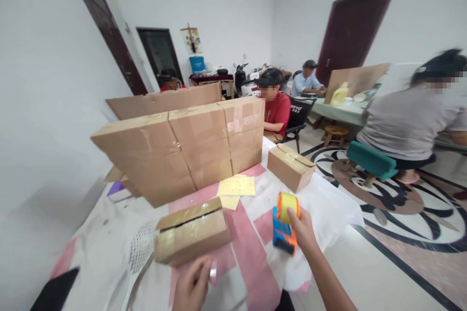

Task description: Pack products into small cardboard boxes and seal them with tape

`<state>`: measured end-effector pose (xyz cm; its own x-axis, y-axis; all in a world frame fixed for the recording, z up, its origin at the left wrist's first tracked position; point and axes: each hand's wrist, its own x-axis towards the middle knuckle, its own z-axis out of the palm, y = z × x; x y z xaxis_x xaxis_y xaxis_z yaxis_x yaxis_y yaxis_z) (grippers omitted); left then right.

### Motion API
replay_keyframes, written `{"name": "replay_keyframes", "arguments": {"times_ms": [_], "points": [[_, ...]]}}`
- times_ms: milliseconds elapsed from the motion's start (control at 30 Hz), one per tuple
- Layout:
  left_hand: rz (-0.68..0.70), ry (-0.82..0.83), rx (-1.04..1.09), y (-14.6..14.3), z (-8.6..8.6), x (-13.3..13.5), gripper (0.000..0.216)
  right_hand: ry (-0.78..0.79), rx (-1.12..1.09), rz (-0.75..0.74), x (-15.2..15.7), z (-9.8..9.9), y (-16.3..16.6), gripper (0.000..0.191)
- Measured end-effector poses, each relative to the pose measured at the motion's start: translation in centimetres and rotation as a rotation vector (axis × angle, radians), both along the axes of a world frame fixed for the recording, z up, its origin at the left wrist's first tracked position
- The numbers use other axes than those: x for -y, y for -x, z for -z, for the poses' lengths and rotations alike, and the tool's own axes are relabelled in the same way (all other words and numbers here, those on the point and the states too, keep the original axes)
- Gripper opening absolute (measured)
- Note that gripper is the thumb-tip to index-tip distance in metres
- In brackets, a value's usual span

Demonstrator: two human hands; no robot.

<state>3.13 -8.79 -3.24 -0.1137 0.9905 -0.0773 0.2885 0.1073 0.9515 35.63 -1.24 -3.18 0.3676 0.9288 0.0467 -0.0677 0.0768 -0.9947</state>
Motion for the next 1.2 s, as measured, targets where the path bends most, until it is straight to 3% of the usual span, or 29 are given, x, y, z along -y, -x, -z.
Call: {"name": "replay_keyframes", "arguments": {"times_ms": [167,300,367,433,500,567,633,700,800,933,1100,1200], "points": [[-0.106,-0.039,0.261,0.0,-2.1,-1.9,0.063,0.111,0.152,-0.127,-6.6,3.7,2.7,0.068],[-0.182,-0.029,0.363,1.4,-2.9,-2.3,0.084,0.150,0.244,0.038,-6.7,5.0,1.3,0.081],[-0.196,-0.039,0.359,1.9,-2.8,-1.9,0.087,0.088,0.330,0.195,-5.3,4.0,1.5,0.076],[-0.185,-0.058,0.332,2.1,-2.6,-1.7,0.083,-0.036,0.425,0.194,-3.6,2.0,3.6,0.053],[-0.150,-0.073,0.297,2.0,-2.5,-1.6,0.078,-0.167,0.484,-0.099,-2.2,-0.7,7.5,0.029],[-0.103,-0.086,0.268,1.7,-2.6,-1.6,0.075,-0.254,0.496,-0.453,-1.5,-3.5,12.3,0.019],[-0.071,-0.106,0.241,1.5,-2.7,-1.7,0.074,-0.285,0.509,-0.657,-1.7,-5.8,16.5,0.014],[-0.071,-0.123,0.205,1.6,-3.0,-1.7,0.074,-0.316,0.534,-0.755,-2.6,-7.3,19.4,0.003],[-0.120,-0.060,0.062,2.4,-3.7,-1.7,0.082,-0.352,0.590,-0.780,-4.4,-8.0,21.3,0.014],[-0.212,0.016,-0.227,4.1,-4.7,-1.8,0.086,-0.285,0.596,-0.742,-6.3,-7.5,21.7,0.016],[-0.278,-0.121,-0.415,5.1,-4.2,-2.3,0.075,-0.165,0.496,-0.804,-7.1,-6.8,22.0,0.015],[-0.233,-0.188,-0.479,5.0,-3.2,-2.8,0.066,-0.133,0.518,-0.823,-7.5,-6.6,22.5,0.016]]}}
